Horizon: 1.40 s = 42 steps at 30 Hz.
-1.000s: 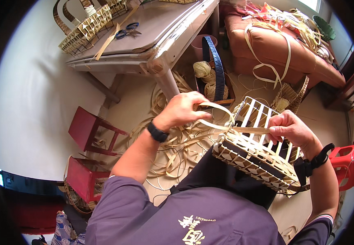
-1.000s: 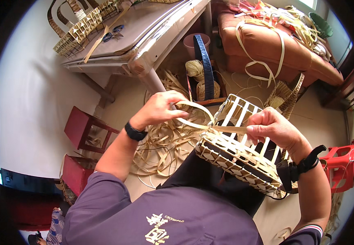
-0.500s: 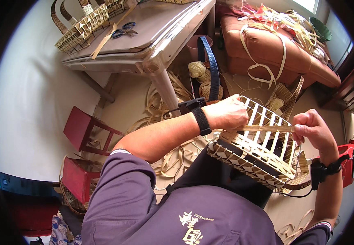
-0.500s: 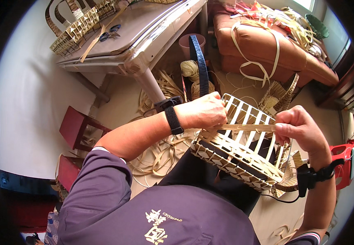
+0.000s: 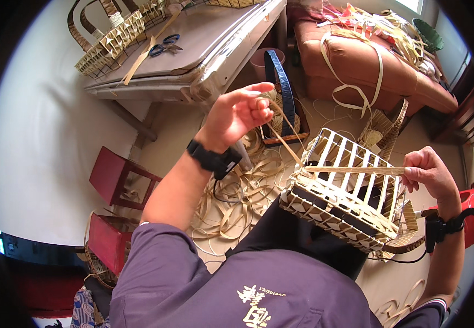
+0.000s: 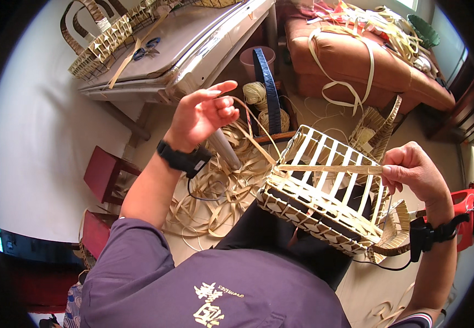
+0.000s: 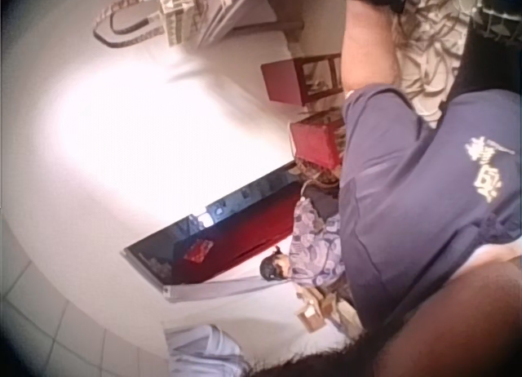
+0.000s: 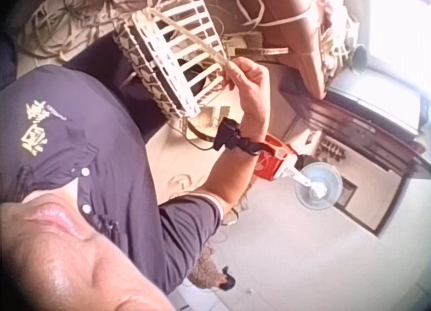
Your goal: The person weaves a basket by hand, threading flexible strips through a base frame, pulling them tight, and tucking the ends into the structure.
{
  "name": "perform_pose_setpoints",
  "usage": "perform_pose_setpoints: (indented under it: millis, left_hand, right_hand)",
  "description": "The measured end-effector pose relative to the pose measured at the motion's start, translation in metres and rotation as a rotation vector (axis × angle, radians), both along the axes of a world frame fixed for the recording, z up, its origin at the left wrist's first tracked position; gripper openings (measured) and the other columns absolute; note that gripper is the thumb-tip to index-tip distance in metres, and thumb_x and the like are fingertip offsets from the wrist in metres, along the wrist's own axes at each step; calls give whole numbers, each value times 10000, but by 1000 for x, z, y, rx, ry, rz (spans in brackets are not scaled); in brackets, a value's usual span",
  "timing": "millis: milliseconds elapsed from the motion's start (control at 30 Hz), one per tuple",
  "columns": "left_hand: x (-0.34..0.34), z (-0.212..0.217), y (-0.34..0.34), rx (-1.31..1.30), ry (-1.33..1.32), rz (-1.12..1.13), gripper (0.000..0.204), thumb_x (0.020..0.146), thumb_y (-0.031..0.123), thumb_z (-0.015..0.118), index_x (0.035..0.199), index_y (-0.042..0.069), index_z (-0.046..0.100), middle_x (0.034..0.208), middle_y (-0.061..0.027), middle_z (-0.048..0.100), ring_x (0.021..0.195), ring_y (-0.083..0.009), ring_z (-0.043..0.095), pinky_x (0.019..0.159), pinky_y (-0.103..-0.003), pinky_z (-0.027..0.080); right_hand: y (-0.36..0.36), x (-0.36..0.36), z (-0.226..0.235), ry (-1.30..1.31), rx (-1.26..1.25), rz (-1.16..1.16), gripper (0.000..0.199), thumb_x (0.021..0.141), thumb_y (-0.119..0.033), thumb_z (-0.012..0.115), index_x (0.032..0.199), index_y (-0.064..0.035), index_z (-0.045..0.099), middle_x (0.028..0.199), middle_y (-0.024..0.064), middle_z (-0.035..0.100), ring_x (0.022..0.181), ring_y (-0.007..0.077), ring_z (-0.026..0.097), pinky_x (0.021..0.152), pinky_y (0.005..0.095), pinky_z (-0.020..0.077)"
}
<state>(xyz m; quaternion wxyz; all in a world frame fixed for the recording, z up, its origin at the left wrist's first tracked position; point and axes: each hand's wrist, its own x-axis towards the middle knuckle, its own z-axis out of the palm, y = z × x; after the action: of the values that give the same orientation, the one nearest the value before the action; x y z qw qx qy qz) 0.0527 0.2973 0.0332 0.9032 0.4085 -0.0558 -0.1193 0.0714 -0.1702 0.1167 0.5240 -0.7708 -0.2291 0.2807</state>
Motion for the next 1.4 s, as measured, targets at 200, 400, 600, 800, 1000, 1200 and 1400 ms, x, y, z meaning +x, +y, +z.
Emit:
perform_pose_setpoints:
  millis: [200, 400, 600, 800, 1000, 1200, 1400]
  left_hand:
    - [-35, 6, 18, 92, -74, -247, 631, 1092, 365, 631, 1591, 25, 446, 1176, -208, 761, 615, -86, 635, 609, -199, 536]
    - [-31, -76, 75, 723, 7, -239, 349, 1032, 234, 748, 1290, 0, 744, 1013, -82, 784, 771, -66, 681, 730, -222, 550]
    - [-5, -77, -4, 1451, -765, 408, 230, 959, 177, 739, 1149, 59, 792, 1118, -153, 777, 1005, -303, 741, 910, -405, 585]
    - [0, -49, -111, 2004, -871, -30, 290, 938, 386, 770, 897, 104, 825, 863, -144, 762, 872, -341, 735, 796, -466, 574]
    - [11, -29, -83, 1516, -849, 19, 265, 972, 322, 755, 865, 86, 806, 804, -134, 764, 770, -312, 741, 762, -420, 600]
    - [-1, -18, 32, -341, -330, 290, 290, 1120, 308, 586, 987, 90, 722, 859, -40, 629, 857, -188, 618, 902, -391, 549]
    - [-49, -165, 131, 870, 284, 709, 115, 1025, 171, 729, 1063, 66, 754, 954, -50, 706, 912, -173, 672, 916, -347, 568]
  right_hand:
    - [-3, 3, -8, -2, -12, -42, 314, 991, -216, 765, 776, 2, 691, 670, 42, 685, 555, 90, 631, 519, 224, 463]
    - [-5, 2, 2, -38, -39, -17, 384, 998, -227, 757, 707, -15, 624, 643, 42, 640, 534, 95, 592, 513, 238, 466]
    - [-6, -2, 6, -62, -74, -9, 415, 999, -217, 773, 695, 15, 613, 623, 46, 612, 525, 92, 576, 505, 250, 477]
    - [-8, 1, 9, -65, -93, 17, 415, 1012, -235, 769, 719, 24, 630, 637, 48, 619, 531, 96, 576, 505, 250, 476]
    - [-8, -2, 8, -55, -116, 4, 413, 1008, -243, 774, 726, 21, 626, 642, 40, 616, 546, 93, 581, 521, 249, 483]
    - [-15, -1, -5, -33, -51, -27, 379, 990, -227, 784, 746, 32, 654, 649, 43, 624, 549, 94, 587, 527, 248, 486]
    - [-4, 3, -2, -30, -51, -9, 378, 986, -209, 780, 720, 18, 636, 641, 44, 618, 546, 99, 587, 530, 251, 484]
